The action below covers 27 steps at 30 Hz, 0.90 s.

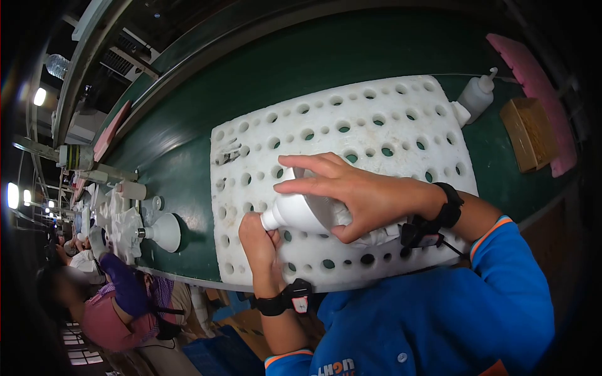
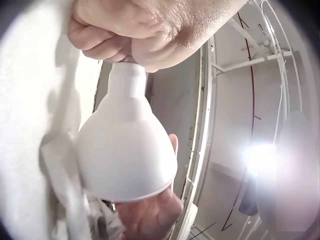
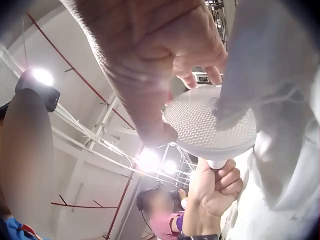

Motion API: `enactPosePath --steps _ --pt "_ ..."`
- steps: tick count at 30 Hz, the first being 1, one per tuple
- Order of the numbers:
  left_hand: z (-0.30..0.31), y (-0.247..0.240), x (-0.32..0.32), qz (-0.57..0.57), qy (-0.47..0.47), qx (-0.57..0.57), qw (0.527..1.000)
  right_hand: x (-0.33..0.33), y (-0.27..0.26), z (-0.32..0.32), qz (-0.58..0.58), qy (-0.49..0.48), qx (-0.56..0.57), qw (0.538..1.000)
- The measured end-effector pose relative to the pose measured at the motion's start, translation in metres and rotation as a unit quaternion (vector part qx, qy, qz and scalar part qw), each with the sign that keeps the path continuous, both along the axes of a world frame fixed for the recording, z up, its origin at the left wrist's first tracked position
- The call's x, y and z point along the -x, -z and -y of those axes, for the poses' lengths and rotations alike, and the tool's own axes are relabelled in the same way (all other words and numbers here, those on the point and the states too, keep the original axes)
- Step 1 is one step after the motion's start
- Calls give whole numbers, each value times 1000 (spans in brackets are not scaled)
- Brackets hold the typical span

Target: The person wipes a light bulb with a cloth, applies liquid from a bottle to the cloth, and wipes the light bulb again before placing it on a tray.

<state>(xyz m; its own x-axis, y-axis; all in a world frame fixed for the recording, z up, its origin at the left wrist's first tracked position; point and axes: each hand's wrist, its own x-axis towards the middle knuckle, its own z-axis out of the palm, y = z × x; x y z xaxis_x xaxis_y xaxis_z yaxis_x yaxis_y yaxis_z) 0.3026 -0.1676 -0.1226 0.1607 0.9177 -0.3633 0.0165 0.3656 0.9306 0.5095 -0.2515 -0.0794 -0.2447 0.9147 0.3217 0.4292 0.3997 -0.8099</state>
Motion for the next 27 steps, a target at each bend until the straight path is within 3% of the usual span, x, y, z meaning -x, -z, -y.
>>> enactPosePath --steps 4,7,15,18,21,24,26,27 --pt "-5 5 -13 -9 -65 -41 997 0 -1 0 -22 21 22 999" --pt "0 20 -13 -10 -55 -149 987 0 0 -1 -45 34 22 998" --pt "2 35 -4 3 -39 -260 965 -4 -6 -4 -212 47 121 969" --pt "5 39 0 -27 -26 -327 944 -12 5 -11 -159 32 101 982" --pt "17 32 1 -51 -33 -416 907 -10 4 -6 -354 53 280 891" --pt "28 27 -1 -44 -79 -481 872 -6 19 -3 -395 -17 284 873" --pt "27 22 -8 -47 -137 -542 828 -3 21 0 -344 -51 206 915" --pt "27 22 -7 -86 -128 -529 835 -1 19 3 -301 -46 165 938"
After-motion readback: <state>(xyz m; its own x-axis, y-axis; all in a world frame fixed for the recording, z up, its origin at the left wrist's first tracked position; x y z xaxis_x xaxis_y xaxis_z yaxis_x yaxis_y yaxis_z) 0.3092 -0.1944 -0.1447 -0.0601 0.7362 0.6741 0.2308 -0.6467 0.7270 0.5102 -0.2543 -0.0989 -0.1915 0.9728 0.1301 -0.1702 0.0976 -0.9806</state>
